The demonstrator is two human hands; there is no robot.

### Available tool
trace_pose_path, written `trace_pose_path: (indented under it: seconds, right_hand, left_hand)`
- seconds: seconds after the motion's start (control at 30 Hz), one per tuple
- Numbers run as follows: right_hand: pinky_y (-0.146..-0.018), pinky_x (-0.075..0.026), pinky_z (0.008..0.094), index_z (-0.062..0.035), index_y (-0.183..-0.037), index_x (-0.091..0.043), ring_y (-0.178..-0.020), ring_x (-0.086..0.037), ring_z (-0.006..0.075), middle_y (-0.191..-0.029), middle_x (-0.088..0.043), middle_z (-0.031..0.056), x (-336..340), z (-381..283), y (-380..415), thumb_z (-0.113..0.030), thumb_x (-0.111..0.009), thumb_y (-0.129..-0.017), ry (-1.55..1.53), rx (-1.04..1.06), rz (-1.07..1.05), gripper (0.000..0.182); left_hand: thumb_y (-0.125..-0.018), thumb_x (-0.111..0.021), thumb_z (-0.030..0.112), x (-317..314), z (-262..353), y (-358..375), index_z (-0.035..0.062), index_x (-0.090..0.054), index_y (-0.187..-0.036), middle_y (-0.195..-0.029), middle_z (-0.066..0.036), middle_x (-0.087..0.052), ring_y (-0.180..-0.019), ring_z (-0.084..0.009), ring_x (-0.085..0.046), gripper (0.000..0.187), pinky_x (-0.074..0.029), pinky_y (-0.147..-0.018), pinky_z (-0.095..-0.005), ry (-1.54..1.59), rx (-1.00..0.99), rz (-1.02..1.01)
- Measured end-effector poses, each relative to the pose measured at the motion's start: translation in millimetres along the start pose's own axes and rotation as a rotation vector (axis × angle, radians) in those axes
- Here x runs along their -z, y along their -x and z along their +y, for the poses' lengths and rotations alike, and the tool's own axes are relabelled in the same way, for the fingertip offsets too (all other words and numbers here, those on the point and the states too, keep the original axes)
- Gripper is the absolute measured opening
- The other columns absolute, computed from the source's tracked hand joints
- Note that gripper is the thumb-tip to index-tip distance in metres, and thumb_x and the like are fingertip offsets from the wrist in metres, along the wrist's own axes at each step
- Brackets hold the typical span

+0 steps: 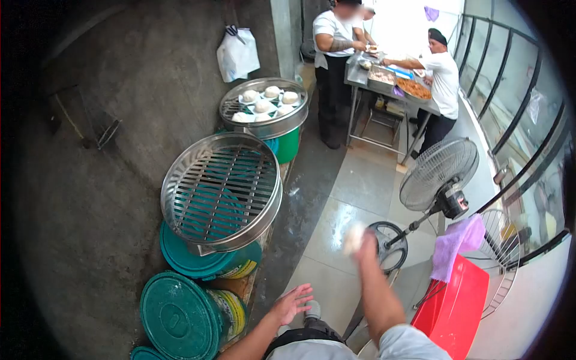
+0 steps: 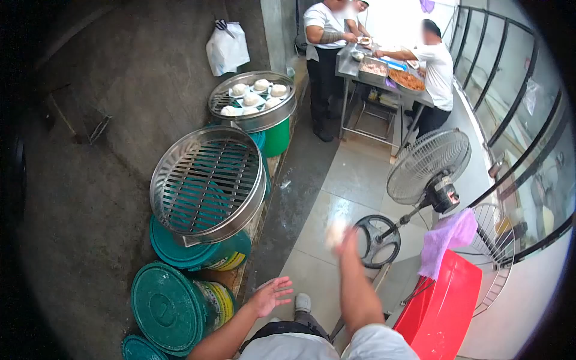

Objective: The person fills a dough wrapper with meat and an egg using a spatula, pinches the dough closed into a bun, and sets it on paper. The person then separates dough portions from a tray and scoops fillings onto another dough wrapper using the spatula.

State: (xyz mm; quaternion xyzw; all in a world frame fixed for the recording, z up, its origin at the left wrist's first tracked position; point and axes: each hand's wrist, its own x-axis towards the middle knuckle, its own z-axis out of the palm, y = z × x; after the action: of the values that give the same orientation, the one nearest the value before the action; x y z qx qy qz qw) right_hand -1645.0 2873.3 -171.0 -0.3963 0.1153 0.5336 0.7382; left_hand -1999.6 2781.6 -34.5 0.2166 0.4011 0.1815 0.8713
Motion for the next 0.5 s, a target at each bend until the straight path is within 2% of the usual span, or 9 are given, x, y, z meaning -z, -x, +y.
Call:
trace_pose_path:
  seconds: [0.03,0.07,0.17,0.2,0.23,0.3,0.33,0.4,0.5]
  right_hand:
    - [-0.094,-0.05,0.0476,-0.0048,-0.131,-0.052,-0.11,-0.061,0.0296,-0.125,-0.061,0.0145,-102.1,-68.7,26.5,-0.044,-0.038,-0.1,-0.045,0.242,-0.252,0.051]
    - [-0.095,-0.049,0.0459,-0.0042,-0.139,-0.042,-0.115,-0.058,0.032,-0.137,-0.052,0.0175,-168.7,-132.4,37.6,-0.046,-0.045,-0.099,-0.102,0.296,-0.6,0.059]
    - [-0.093,-0.05,0.0456,-0.0003,-0.145,-0.025,-0.119,-0.054,0.0361,-0.15,-0.031,0.0219,-213.1,-165.6,63.6,-0.041,-0.057,-0.095,-0.1,0.421,-0.393,0.072]
    - [-0.096,-0.049,0.0445,-0.0006,-0.146,-0.023,-0.123,-0.051,0.0364,-0.155,-0.024,0.0213,-203.2,-155.4,57.1,-0.041,-0.062,-0.093,-0.107,0.477,-0.279,0.077]
    - [-0.097,-0.048,0.0453,-0.0024,-0.14,-0.034,-0.119,-0.052,0.034,-0.147,-0.034,0.0214,-167.9,-123.9,57.4,-0.038,-0.061,-0.094,-0.123,0.425,-0.204,0.064]
    - [-0.092,-0.051,0.048,-0.0029,-0.121,-0.049,-0.104,-0.058,0.0319,-0.116,-0.056,0.0164,-54.7,-47.4,19.0,-0.03,-0.054,-0.097,-0.119,0.261,-0.07,0.037]
    - [-0.082,-0.055,0.0482,-0.0031,-0.108,-0.055,-0.09,-0.062,0.0306,-0.101,-0.062,0.0139,6.4,-7.6,22.5,-0.023,-0.053,-0.096,0.099,0.247,-0.179,0.023]
    - [-0.065,-0.054,0.0434,-0.0073,-0.089,-0.054,-0.059,-0.054,0.0233,-0.067,-0.052,0.0065,61.0,47.2,104.1,-0.008,-0.048,-0.094,0.141,-0.042,0.136,0.008]
    - [-0.063,-0.053,0.0409,-0.0106,-0.087,-0.052,-0.055,-0.049,0.0192,-0.064,-0.049,0.0038,122.5,83.9,206.2,-0.007,-0.045,-0.094,0.233,-0.105,0.283,0.01]
  left_hand:
    - [-0.1,-0.051,0.04,-1.0,2.5,4.9,0.0072,-0.044,-0.141,-0.14,-0.009,-0.048,-0.126,-0.0255,-0.049,0.053,-0.044,-0.101,-0.0471,0.011,-0.031,0.004]
    - [-0.1,-0.051,0.04,-1.1,7.1,3.0,0.0072,-0.044,-0.141,-0.14,-0.009,-0.048,-0.126,-0.0255,-0.049,0.053,-0.044,-0.101,-0.0471,0.02,-0.047,0.007]
    - [-0.1,-0.052,0.04,-1.6,13.0,9.0,0.007,-0.044,-0.141,-0.14,-0.009,-0.049,-0.125,-0.0246,-0.05,0.054,-0.044,-0.101,-0.0464,-0.128,-0.124,0.032]
    - [-0.1,-0.052,0.041,-1.0,8.0,14.0,0.0069,-0.044,-0.141,-0.139,-0.009,-0.05,-0.125,-0.0246,-0.051,0.054,-0.044,-0.101,-0.0456,-0.134,-0.146,0.046]
    - [-0.1,-0.052,0.041,1.5,0.9,19.9,0.0068,-0.044,-0.141,-0.138,-0.009,-0.051,-0.124,-0.0245,-0.051,0.054,-0.044,-0.1,-0.0447,-0.13,-0.169,0.069]
    - [-0.1,-0.052,0.041,6.4,-7.0,26.0,0.0068,-0.044,-0.141,-0.138,-0.01,-0.052,-0.123,-0.0245,-0.052,0.054,-0.045,-0.1,-0.044,-0.141,-0.179,0.058]
    - [-0.1,-0.052,0.041,8.6,-12.1,31.0,0.0068,-0.045,-0.141,-0.137,-0.01,-0.052,-0.122,-0.0244,-0.053,0.054,-0.045,-0.1,-0.0433,-0.156,-0.164,0.046]
    - [-0.1,-0.051,0.04,10.8,-19.4,43.6,0.0067,-0.045,-0.141,-0.137,-0.01,-0.053,-0.122,-0.0246,-0.054,0.053,-0.046,-0.099,-0.0431,-0.141,-0.143,0.054]
    - [-0.1,-0.051,0.042,12.5,-39.8,62.7,0.0068,-0.043,-0.142,-0.139,-0.01,-0.051,-0.123,-0.0244,-0.052,0.056,-0.044,-0.101,-0.0421,-0.148,-0.071,0.001]
